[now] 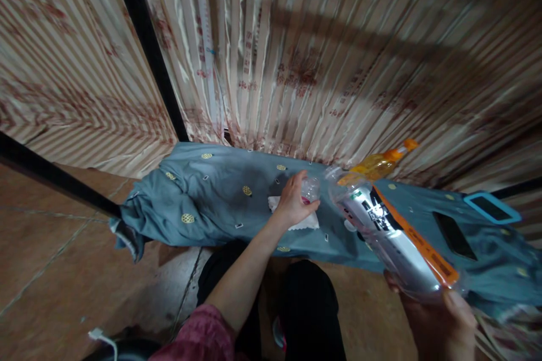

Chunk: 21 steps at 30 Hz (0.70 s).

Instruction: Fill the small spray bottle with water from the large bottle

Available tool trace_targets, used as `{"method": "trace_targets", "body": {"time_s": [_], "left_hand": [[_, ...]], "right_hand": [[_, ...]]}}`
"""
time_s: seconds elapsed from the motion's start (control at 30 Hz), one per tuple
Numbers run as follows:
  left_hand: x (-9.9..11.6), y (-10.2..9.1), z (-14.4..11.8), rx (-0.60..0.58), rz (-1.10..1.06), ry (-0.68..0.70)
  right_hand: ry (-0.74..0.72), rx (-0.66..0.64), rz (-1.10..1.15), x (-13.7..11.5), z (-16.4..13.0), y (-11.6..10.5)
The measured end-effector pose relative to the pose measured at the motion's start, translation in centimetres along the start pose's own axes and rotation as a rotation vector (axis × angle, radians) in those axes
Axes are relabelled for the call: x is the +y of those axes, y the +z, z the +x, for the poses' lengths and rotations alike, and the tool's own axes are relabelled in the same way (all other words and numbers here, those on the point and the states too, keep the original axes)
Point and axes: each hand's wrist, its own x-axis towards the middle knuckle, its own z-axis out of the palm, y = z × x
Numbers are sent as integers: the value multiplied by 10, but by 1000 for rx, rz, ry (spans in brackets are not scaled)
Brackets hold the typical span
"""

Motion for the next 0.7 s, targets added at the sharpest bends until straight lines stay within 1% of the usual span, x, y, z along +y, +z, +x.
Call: {"method": "trace_targets", "body": {"time_s": [0.1,0.17,0.27,0.4,0.53,0.6,0.7], "left_hand": [[-3,3,-1,18,4,7],[-6,6,-2,34,14,13],[-10,8,-3,54,43,37],[-17,7,-3,73,77,90],[-21,6,-5,82,94,105],[-22,7,-6,90,100,98],[-24,9,-4,116,96,86]], "right_hand": [[118,108,124,7,-5,15],[170,176,188,14,-9,25],[238,194,293,25,-13,34],[339,122,410,44,-19,33],[427,-7,499,64,-26,28],[450,-76,548,72,-30,28],[444,-193,627,83,-35,31]]}}
